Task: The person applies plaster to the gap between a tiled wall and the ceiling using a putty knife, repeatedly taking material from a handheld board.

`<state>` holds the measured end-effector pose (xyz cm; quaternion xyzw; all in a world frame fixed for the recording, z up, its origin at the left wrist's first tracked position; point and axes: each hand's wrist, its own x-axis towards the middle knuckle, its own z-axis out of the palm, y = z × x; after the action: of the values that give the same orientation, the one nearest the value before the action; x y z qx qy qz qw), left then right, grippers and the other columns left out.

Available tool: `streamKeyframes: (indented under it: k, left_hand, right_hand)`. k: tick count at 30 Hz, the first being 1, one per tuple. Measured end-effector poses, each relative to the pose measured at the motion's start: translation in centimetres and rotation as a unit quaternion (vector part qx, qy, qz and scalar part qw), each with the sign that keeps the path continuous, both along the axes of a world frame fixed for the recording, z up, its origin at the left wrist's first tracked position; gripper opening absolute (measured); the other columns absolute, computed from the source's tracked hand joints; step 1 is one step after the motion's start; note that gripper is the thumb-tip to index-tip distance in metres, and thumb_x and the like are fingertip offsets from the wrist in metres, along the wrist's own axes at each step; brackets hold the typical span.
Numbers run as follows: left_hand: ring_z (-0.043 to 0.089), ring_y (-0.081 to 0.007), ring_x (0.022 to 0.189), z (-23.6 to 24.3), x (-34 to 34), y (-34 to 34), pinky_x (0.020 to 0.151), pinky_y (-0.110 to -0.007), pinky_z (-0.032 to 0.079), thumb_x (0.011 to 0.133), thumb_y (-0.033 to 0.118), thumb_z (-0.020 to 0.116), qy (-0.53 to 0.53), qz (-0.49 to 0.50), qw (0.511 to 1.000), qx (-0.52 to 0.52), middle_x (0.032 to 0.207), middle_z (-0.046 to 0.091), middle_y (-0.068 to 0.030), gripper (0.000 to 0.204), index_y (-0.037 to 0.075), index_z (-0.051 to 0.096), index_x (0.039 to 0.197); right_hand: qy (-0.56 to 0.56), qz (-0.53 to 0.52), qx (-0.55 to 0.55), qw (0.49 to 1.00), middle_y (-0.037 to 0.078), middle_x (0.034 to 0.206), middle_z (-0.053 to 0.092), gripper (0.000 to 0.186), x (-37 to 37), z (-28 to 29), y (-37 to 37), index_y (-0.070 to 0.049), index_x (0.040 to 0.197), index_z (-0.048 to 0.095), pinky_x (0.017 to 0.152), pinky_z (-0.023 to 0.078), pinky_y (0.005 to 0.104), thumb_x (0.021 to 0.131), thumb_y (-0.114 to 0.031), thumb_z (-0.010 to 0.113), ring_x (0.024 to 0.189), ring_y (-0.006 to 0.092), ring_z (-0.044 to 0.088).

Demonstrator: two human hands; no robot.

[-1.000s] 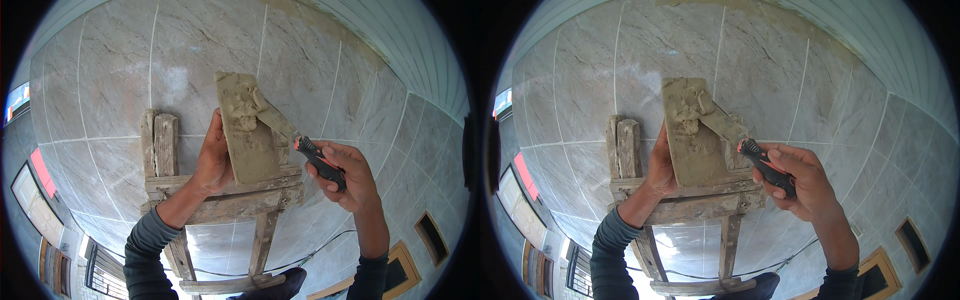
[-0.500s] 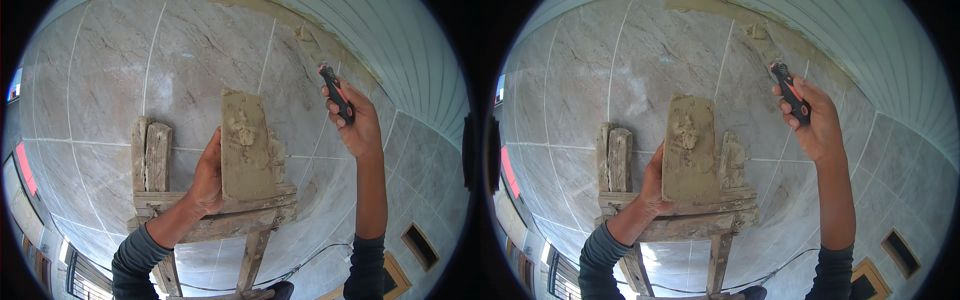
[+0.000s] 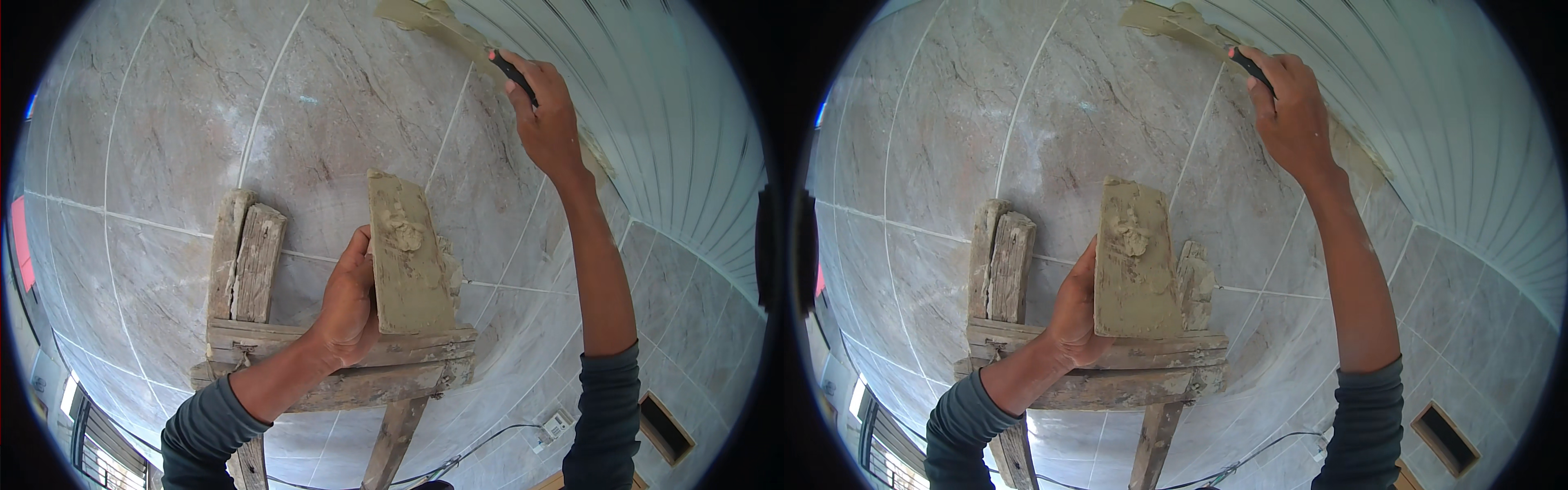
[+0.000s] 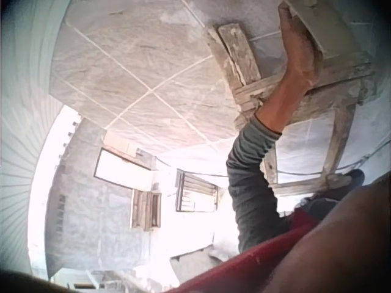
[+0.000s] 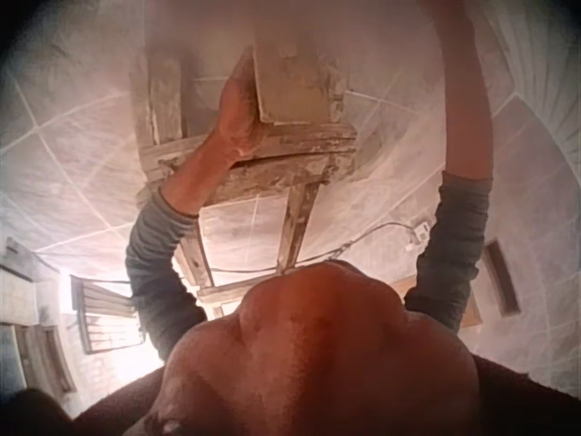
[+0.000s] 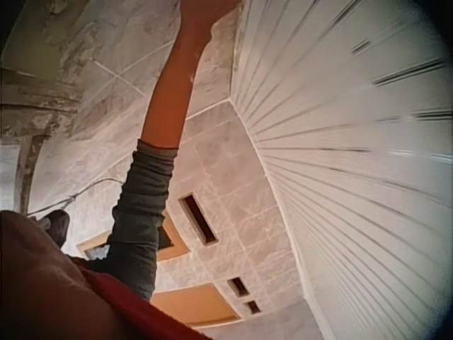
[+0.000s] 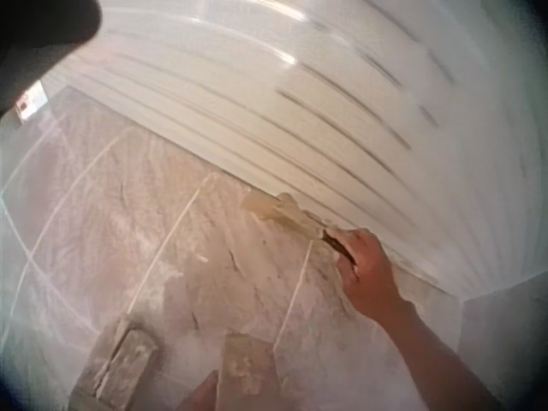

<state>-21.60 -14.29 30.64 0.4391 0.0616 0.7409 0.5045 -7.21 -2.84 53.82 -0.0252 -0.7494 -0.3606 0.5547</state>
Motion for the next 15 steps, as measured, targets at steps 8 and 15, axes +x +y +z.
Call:
streamKeyframes:
  k: [8, 15]
  left_hand:
    - [0.057, -0.0206, 0.111, 0.0, -0.3, 0.1, 0.093, -0.039, 0.05, 0.097, 0.007, 0.03, 0.001, -0.005, 1.0, -0.003, 0.122, 0.053, -0.0111, 0.031, 0.01, 0.035, 0.127]
    - [0.054, -0.0225, 0.115, 0.1, -0.4, 0.2, 0.096, -0.043, 0.049, 0.099, 0.015, 0.031, 0.005, 0.01, 1.0, -0.006, 0.129, 0.049, -0.009, 0.038, 0.016, 0.031, 0.136]
  right_hand:
    - [-0.053, 0.014, 0.022, 0.998, 0.009, 0.103, 0.057, 0.041, -1.1, 2.1, 7.7, -0.013, 0.119, 0.061, 0.087, 0.042, 0.0386, 0.081, 0.001, 0.062, 0.093, 0.029, 0.051]
    - [-0.046, -0.041, -0.017, 0.998, 0.01, 0.108, 0.058, 0.043, 4.4, -0.1, 7.9, -0.011, 0.12, 0.06, 0.087, 0.041, 0.0383, 0.08, 0.003, 0.063, 0.094, 0.0295, 0.051]
